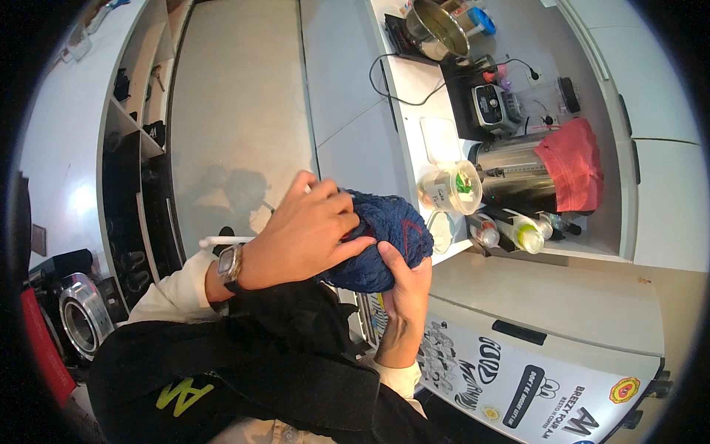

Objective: The person assembles a mop by attaching a blue mop head to a white handle. They insert the handle into the mop head, secure it with a red locking mechanism, and adjust the fabric strands to ensure a proper fit. The person then lifts the assembled mop to inspect the connection.

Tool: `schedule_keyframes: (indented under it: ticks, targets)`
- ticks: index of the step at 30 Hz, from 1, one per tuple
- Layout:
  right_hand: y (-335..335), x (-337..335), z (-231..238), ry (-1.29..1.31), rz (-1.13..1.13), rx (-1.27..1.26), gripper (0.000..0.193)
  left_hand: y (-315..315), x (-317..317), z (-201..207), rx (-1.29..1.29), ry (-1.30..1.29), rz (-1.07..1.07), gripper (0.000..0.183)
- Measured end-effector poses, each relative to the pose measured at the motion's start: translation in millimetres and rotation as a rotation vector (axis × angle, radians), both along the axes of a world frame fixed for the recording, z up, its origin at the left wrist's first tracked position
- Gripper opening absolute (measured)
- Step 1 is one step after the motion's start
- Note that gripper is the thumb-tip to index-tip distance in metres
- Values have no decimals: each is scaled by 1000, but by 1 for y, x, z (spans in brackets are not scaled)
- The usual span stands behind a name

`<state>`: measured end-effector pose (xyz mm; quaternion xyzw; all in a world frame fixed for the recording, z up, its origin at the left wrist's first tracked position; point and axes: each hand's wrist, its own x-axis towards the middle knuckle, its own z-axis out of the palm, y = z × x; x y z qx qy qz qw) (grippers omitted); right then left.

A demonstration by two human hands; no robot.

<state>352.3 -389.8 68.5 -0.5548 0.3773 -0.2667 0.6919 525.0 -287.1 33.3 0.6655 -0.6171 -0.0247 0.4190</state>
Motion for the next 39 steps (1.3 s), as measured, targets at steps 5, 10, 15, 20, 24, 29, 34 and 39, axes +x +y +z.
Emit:
schedule_keyframes:
  ticks: [5,10,15,20,24,29,34,39]
  targets:
    - [3,1,3,-40,-8,-35,50,-7,4,-12,-53,171,-105,19]
    - [-3,5,7,-91,-27,-67,55,-7,-2,9,-161,217,49,15]
    - [-2,13,2,-135,-79,-89,56,11,-28,3,2,677,-46,22]
    - [-11,13,0,-35,65,-90,47,-7,0,-24,-292,356,-55,15]
    - [-18,6,1,-25,23,-6,35,-10,-6,-37,-291,553,20,17]
    - [-17,12,-4,-68,-7,-80,31,-17,-16,-56,-191,864,94,21]
    - [-18,29,-5,-83,-22,-123,28,-23,-26,-68,-241,1485,6,27]
    - [-21,26,-5,-28,50,-152,26,-35,-27,-46,-319,1690,23,32]
